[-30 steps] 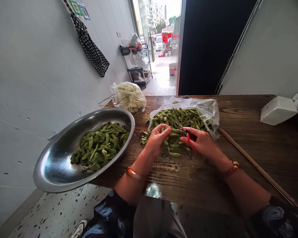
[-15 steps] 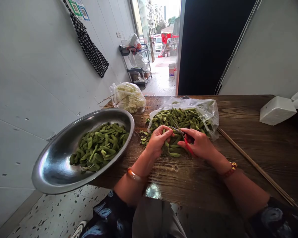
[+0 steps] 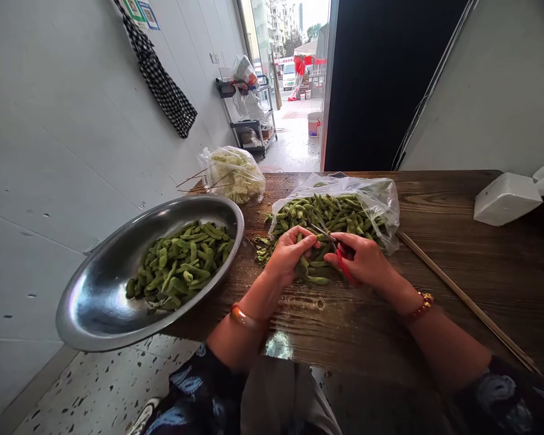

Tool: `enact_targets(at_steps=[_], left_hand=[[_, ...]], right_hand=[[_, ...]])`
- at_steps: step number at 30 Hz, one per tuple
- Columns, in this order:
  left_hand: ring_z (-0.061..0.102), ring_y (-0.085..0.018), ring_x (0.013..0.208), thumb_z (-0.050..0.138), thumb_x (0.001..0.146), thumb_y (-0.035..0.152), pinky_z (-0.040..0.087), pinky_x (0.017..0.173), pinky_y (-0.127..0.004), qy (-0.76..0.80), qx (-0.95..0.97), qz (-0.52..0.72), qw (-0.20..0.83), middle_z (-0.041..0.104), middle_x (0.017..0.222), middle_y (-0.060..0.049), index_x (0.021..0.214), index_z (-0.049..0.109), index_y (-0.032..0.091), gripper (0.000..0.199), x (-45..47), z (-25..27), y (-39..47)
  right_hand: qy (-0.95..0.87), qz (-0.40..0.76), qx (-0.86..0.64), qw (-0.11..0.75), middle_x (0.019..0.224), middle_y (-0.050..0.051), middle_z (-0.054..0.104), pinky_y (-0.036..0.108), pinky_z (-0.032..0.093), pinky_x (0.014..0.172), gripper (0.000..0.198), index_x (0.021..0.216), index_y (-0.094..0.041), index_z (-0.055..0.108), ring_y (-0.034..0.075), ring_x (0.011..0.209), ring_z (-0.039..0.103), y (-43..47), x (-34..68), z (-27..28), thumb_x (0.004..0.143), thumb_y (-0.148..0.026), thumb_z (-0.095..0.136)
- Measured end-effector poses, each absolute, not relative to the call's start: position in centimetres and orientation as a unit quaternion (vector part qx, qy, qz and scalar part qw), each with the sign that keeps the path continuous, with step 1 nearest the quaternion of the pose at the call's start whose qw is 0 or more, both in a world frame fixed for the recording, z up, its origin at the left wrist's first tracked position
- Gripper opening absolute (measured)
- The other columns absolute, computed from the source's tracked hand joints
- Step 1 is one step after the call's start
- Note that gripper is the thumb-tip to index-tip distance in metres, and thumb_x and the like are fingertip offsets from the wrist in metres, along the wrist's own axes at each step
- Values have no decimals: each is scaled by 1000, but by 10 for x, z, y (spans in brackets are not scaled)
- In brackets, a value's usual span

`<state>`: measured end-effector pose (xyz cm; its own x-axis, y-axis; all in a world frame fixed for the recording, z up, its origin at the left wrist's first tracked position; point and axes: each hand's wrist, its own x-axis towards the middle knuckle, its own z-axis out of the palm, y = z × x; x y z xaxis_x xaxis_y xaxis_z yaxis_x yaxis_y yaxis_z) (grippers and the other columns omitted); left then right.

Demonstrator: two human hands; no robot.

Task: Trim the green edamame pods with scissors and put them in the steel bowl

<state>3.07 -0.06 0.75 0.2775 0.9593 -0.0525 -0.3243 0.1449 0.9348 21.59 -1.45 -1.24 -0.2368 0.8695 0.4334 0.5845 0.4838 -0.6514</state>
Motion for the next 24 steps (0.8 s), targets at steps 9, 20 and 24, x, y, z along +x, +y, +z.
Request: enact_targets(at_steps=[9,20,24], left_hand=[[38,-1,41,77,66,33,24,39,-14,370,420,509,655,61,65,2,79,52,16,33,26,10,5],[38,-3,42,68,68,33,22,39,-17,399,403,528,632,47,61,5,71,48,17,26,9,19,13],[36,-5,46,70,70,39,25,44,-19,453,495,491,555,42,57,5,63,44,17,34,9,14,13]], right_hand=[[-754,182,-497,389,61,-1,60,24,39,54,48,109,-15,70,12,54,50,-17,216,-6,79,-52,65],[-715,200,-531,408,63,0,60,24,36,51,50,114,-16,69,11,55,49,-14,224,-3,80,-52,62],[-711,206,-542,398,63,-1,60,24,36,53,49,114,-17,69,12,56,49,-15,224,-1,80,-52,63]])
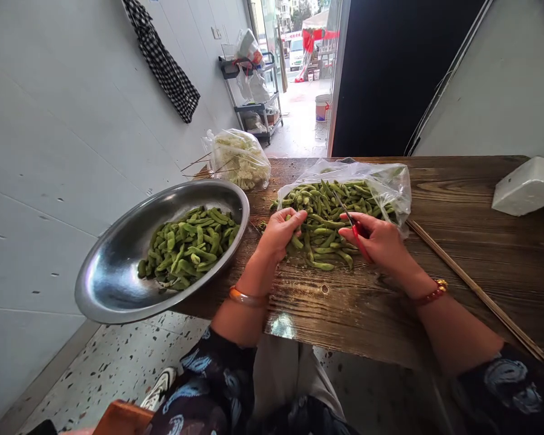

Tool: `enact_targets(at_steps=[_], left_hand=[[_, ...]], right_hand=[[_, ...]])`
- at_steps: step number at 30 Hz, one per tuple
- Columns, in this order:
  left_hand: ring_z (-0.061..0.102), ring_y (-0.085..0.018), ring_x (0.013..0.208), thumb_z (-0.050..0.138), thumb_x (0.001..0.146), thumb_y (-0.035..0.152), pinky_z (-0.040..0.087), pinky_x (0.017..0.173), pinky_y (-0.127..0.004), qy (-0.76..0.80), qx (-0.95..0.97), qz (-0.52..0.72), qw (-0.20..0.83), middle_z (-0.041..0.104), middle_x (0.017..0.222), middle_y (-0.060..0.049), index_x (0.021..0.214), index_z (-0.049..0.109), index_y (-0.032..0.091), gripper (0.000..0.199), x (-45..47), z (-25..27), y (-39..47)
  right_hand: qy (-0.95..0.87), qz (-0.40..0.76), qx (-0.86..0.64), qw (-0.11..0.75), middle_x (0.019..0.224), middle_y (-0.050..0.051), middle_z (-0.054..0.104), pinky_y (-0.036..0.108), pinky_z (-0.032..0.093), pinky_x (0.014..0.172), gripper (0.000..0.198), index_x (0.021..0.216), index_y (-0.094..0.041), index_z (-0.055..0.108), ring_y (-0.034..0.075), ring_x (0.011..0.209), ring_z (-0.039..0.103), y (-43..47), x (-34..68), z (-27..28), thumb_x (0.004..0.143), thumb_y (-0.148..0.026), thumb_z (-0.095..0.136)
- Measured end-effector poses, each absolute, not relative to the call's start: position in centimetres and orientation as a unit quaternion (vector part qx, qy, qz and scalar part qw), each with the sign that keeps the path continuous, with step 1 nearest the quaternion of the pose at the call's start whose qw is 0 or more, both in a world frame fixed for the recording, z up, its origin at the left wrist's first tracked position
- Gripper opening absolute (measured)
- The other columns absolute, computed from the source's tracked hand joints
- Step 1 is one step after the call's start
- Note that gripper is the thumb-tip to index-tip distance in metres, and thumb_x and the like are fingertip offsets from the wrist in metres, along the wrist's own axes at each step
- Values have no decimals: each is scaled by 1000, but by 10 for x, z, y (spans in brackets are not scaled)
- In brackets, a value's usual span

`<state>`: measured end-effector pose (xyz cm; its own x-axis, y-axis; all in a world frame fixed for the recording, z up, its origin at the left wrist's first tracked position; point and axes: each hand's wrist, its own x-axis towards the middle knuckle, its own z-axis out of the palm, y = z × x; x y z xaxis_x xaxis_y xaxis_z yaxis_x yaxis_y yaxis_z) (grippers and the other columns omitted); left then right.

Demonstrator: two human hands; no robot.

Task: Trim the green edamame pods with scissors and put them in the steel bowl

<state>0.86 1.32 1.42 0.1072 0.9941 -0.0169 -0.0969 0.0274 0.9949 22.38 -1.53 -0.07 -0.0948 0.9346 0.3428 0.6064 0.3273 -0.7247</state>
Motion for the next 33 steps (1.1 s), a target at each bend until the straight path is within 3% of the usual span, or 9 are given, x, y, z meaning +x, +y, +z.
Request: enact_targets(at_steps=[4,7,12,16,20,27,30,33], left_hand=[[40,-9,57,71,67,22,29,54,-21,500,673,396,375,48,58,4,64,56,16,16,5,11,15],[38,-10,55,74,64,21,26,54,-23,542,728,307,287,48,54,3,58,57,16,18,4,9,14],[36,-11,49,78,58,28,20,50,-25,562,747,242,260,46,48,3,52,56,19,24,5,6,11],[36,-11,49,72,59,20,22,51,-25,565,753,222,255,46,47,2,52,58,19,16,7,5,11],[37,-9,50,67,62,16,24,50,-23,525,731,286,329,47,50,3,56,60,16,9,9,9,11],[39,-3,42,75,65,36,28,40,-16,391,516,372,665,60,65,0,74,55,14,32,15,19,4],[37,0,39,79,63,34,25,37,-14,356,458,389,716,66,71,-3,73,55,13,34,17,19,2],[40,0,40,81,63,32,29,39,-14,344,419,396,741,66,71,-3,88,64,11,37,18,17,3]], right_hand=[[-711,207,-542,397,64,0,60,24,36,53,50,114,-17,69,12,56,50,-15,225,0,80,-53,63],[-712,198,-544,397,64,1,61,24,37,53,52,114,-16,69,12,57,50,-14,225,-1,80,-53,62],[-717,187,-540,398,66,1,62,24,37,54,51,114,-16,69,13,57,51,-14,225,-2,80,-53,62],[-718,180,-540,401,64,1,62,24,37,53,51,113,-15,69,13,56,51,-14,224,-2,80,-53,61],[-721,176,-536,402,61,0,61,24,37,53,51,113,-15,69,13,55,51,-14,224,-3,81,-54,60],[-731,178,-523,400,65,1,63,25,39,53,52,114,-16,69,13,56,52,-13,224,-4,81,-55,60],[-728,179,-526,401,65,2,64,25,40,53,52,113,-16,69,14,56,53,-14,222,-1,81,-55,60],[-725,174,-531,403,65,2,65,25,42,54,51,112,-16,70,14,56,54,-15,221,1,80,-55,61]])
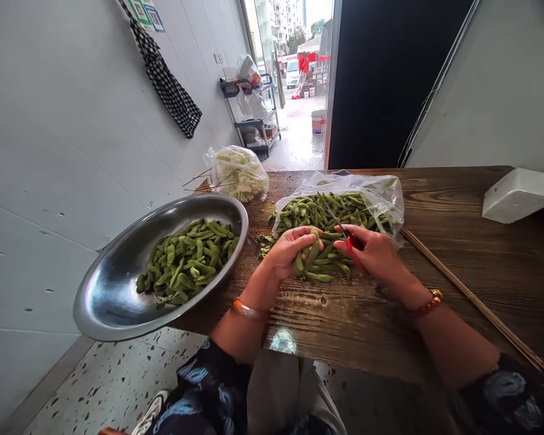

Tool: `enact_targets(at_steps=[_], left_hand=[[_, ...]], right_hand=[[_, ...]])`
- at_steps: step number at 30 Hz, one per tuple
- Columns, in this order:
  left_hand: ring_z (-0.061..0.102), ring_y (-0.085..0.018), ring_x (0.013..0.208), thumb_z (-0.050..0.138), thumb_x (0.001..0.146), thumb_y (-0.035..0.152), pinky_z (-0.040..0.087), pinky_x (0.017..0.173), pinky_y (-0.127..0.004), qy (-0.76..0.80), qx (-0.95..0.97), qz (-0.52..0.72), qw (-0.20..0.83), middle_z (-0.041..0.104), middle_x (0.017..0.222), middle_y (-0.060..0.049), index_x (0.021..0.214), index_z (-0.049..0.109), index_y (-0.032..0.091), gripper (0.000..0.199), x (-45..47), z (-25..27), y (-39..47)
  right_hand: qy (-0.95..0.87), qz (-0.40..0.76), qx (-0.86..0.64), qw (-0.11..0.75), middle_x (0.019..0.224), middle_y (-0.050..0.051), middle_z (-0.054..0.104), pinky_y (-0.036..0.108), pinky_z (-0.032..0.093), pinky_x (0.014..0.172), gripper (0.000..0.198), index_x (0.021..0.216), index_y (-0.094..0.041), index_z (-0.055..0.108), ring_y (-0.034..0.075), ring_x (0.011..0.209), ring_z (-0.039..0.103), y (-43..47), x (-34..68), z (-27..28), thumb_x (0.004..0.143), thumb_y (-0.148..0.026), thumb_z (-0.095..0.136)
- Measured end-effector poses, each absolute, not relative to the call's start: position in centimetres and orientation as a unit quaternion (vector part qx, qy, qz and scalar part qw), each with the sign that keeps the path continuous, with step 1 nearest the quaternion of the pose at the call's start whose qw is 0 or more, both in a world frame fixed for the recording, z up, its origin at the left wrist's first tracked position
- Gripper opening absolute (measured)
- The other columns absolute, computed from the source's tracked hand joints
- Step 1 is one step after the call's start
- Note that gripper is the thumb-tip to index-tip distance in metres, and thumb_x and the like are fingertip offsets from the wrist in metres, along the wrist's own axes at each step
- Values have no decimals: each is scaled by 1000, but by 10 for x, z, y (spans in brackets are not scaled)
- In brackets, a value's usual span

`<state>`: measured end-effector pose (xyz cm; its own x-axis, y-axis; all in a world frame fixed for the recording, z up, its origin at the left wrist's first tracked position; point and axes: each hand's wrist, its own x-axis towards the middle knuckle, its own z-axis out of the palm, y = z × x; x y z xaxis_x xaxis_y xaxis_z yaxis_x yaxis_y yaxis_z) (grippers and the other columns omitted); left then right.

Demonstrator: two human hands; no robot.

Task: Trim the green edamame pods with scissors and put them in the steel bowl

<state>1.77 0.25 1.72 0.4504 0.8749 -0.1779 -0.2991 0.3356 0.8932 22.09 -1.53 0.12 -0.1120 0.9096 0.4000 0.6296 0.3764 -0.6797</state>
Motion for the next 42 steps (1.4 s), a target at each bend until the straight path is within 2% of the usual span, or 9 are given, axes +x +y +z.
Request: enact_targets(at_steps=[2,4,8,16,20,24,29,33,42], left_hand=[[45,-1,43,81,64,31,35,43,-15,343,402,396,751,66,72,-3,98,67,10,42,18,16,3],[49,-3,46,81,65,32,39,47,-16,340,396,401,753,65,71,-3,97,69,11,40,19,14,2],[47,-2,44,83,61,33,37,44,-15,349,409,422,730,60,62,1,81,68,11,34,22,14,0],[45,-3,46,78,66,39,37,46,-17,391,511,438,627,64,70,-1,82,70,12,32,27,10,-1],[56,-9,63,78,68,36,45,61,-20,384,572,442,575,68,78,-3,79,72,14,25,27,10,0],[60,-14,76,76,70,35,46,71,-23,362,611,433,555,70,82,-5,81,74,14,23,28,10,-1],[61,-16,77,75,70,36,47,72,-25,364,626,428,541,70,83,-6,81,74,13,25,29,8,-1],[62,-16,76,76,69,37,48,71,-26,368,606,431,557,71,84,-6,81,74,13,27,29,6,-1],[52,-8,52,79,64,39,39,50,-20,408,551,399,609,63,65,-1,76,69,11,32,26,6,-1]], right_hand=[[-727,168,-529,404,64,2,65,26,43,55,51,111,-16,70,14,55,54,-16,220,2,80,-54,62],[-730,161,-529,402,64,2,64,26,44,54,50,111,-16,70,14,55,54,-16,221,1,80,-54,61],[-747,148,-514,394,68,2,65,26,44,55,49,113,-16,69,14,56,54,-16,221,-4,81,-53,61],[-780,172,-471,375,73,2,64,27,47,59,49,113,-18,67,14,59,54,-16,220,-7,78,-54,65],[-788,180,-465,360,79,3,65,28,48,63,47,115,-18,65,15,64,56,-18,219,-4,78,-48,67],[-791,182,-461,359,82,3,64,29,49,67,47,116,-19,64,16,68,58,-18,217,-6,77,-45,69],[-793,173,-458,362,91,7,66,32,50,72,51,118,-16,62,18,74,60,-18,215,-10,76,-44,71],[-789,158,-471,361,84,6,66,31,49,69,47,115,-17,64,18,70,59,-19,214,-9,78,-45,68],[-806,146,-461,342,76,5,66,29,46,64,43,114,-15,67,17,65,58,-18,216,-8,82,-43,64]])
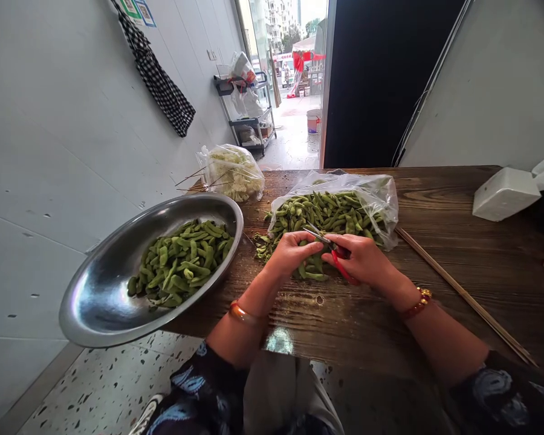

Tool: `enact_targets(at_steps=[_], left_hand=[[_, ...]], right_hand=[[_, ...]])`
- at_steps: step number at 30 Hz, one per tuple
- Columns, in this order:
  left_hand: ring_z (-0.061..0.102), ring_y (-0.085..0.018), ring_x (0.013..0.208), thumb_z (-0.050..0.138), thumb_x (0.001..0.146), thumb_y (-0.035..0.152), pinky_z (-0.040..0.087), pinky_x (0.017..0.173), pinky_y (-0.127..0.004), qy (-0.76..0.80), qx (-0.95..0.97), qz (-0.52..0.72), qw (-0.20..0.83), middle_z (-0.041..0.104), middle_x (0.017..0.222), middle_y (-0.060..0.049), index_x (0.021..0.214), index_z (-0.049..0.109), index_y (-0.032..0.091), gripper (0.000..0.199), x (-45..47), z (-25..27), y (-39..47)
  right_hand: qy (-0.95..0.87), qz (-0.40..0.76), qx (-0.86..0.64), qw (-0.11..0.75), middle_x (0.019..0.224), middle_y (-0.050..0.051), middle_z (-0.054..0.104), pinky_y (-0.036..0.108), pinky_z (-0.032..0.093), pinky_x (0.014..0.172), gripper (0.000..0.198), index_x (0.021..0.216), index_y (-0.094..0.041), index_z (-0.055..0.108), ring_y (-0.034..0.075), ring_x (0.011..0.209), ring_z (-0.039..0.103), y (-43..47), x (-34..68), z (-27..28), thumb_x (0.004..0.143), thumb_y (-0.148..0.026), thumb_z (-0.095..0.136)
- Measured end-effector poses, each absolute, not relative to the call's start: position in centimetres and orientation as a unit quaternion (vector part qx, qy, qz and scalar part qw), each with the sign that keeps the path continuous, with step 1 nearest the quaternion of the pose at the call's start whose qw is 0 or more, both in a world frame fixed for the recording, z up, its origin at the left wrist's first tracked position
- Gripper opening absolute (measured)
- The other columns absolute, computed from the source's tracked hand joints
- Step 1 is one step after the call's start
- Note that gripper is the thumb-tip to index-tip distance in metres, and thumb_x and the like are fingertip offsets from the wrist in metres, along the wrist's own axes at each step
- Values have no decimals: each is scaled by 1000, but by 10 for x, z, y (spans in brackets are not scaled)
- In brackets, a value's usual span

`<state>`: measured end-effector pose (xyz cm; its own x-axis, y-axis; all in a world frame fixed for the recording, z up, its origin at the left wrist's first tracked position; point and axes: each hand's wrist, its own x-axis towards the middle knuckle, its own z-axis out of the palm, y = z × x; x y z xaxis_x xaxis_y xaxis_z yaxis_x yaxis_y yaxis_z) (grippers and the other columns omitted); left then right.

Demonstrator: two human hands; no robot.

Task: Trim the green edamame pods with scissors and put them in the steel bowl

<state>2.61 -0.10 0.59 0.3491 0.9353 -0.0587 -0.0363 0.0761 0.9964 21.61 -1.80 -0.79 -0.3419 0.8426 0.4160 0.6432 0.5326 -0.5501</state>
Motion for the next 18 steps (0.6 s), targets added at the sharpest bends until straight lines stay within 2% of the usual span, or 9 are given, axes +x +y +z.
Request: enact_targets(at_steps=[8,14,18], left_hand=[[37,-2,41,78,64,40,27,42,-17,417,541,387,620,50,50,5,71,63,12,33,23,13,-1],[40,-2,43,78,65,39,31,41,-15,407,464,463,636,51,55,6,69,53,14,36,23,8,4],[40,-1,40,77,66,37,29,38,-14,409,431,512,620,53,59,5,72,53,14,33,22,8,7]], right_hand=[[-804,191,-454,335,84,6,71,27,46,65,38,112,-17,69,16,68,61,-17,217,-8,84,-41,62],[-756,219,-496,366,69,1,64,25,44,57,48,114,-16,68,14,59,53,-16,220,-5,80,-50,64],[-731,226,-513,390,70,1,62,26,44,58,54,118,-14,66,14,60,52,-15,221,-3,80,-53,62]])
